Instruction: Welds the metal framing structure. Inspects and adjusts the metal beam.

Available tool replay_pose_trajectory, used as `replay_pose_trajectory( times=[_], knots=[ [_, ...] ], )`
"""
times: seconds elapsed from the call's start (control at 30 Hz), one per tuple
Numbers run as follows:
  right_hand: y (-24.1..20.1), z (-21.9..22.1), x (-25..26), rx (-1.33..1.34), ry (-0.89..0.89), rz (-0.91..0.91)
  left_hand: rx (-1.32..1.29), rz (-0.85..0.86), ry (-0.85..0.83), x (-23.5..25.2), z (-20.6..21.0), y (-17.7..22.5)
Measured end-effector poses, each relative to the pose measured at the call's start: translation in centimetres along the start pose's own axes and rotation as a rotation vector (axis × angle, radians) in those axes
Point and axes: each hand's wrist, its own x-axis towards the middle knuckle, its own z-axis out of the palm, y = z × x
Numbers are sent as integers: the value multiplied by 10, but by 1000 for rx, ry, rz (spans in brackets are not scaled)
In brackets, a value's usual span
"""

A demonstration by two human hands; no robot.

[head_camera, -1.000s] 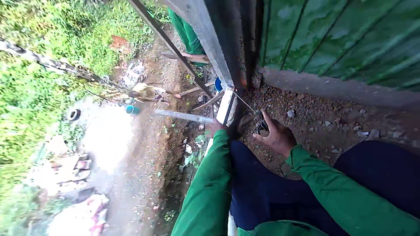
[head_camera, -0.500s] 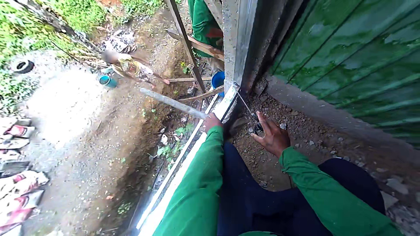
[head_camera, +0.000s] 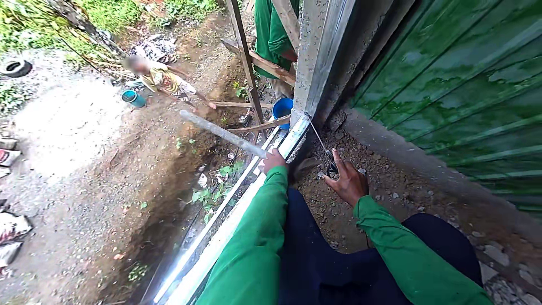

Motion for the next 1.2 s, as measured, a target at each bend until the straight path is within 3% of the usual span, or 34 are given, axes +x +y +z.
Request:
replay_pose_trajectory(
  times=[0.33, 0.37, 0.43, 0.5, 0.53, 1.2],
  knots=[
    [-4, 8, 1, -47, 6, 13, 0, 2, -26, -1, -3, 0],
    [-4, 7, 0, -48, 5, 14, 3, 6, 17, 0, 3, -1],
    [-5, 6, -1, -24, 29, -8, -42, 48, 281, 3, 32, -8],
    [-4, 9, -2, 3, 76, -51, -54, 43, 31, -4, 0, -4],
    [-4, 10, -2, -2, 76, -54, -68, 37, -10, -5, -7, -4],
    [-6, 9, 0, -34, 3, 38, -36, 14, -13, -3, -5, -2]
  ],
)
